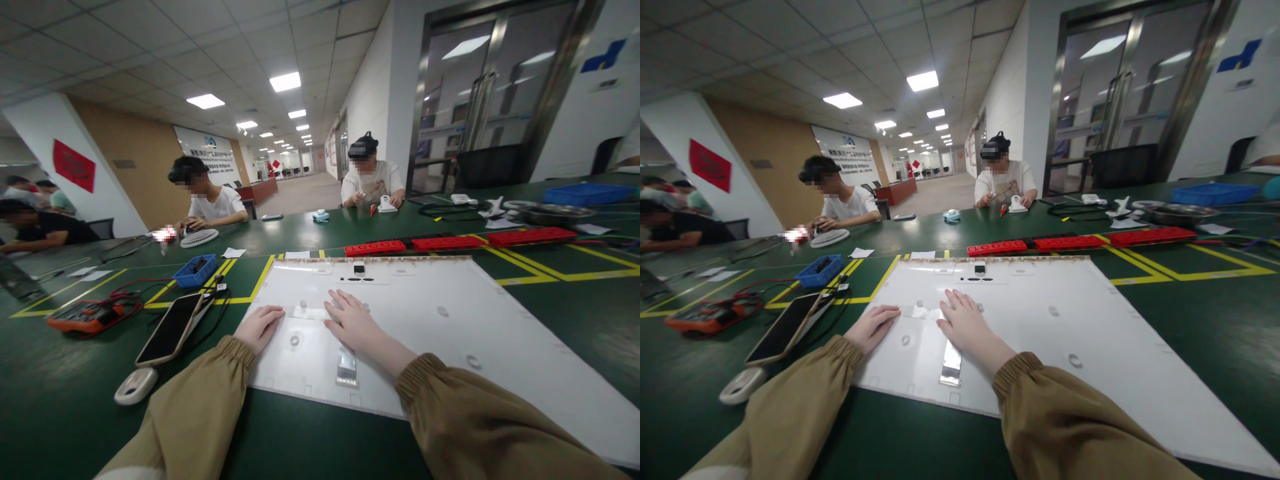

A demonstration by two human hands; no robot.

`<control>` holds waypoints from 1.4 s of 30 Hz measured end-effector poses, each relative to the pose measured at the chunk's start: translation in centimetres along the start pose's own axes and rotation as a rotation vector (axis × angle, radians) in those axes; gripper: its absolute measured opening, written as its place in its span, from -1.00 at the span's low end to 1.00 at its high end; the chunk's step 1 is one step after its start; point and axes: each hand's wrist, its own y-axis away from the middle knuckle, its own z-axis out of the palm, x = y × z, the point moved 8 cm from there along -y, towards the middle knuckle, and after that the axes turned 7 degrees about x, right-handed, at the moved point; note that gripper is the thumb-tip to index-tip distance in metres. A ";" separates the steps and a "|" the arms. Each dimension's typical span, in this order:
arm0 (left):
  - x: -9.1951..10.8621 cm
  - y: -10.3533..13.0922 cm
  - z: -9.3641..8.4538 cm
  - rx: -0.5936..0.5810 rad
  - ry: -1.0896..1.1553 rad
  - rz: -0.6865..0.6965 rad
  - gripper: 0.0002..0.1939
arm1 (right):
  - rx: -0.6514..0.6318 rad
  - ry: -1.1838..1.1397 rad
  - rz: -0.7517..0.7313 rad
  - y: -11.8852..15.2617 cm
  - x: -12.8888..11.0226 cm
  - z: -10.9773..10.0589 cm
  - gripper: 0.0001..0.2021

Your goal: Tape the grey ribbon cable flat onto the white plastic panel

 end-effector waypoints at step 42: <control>-0.1 0.0 0.0 -0.007 -0.006 0.004 -0.69 | 0.151 -0.374 0.276 -1.4 2.5 -0.9 -0.88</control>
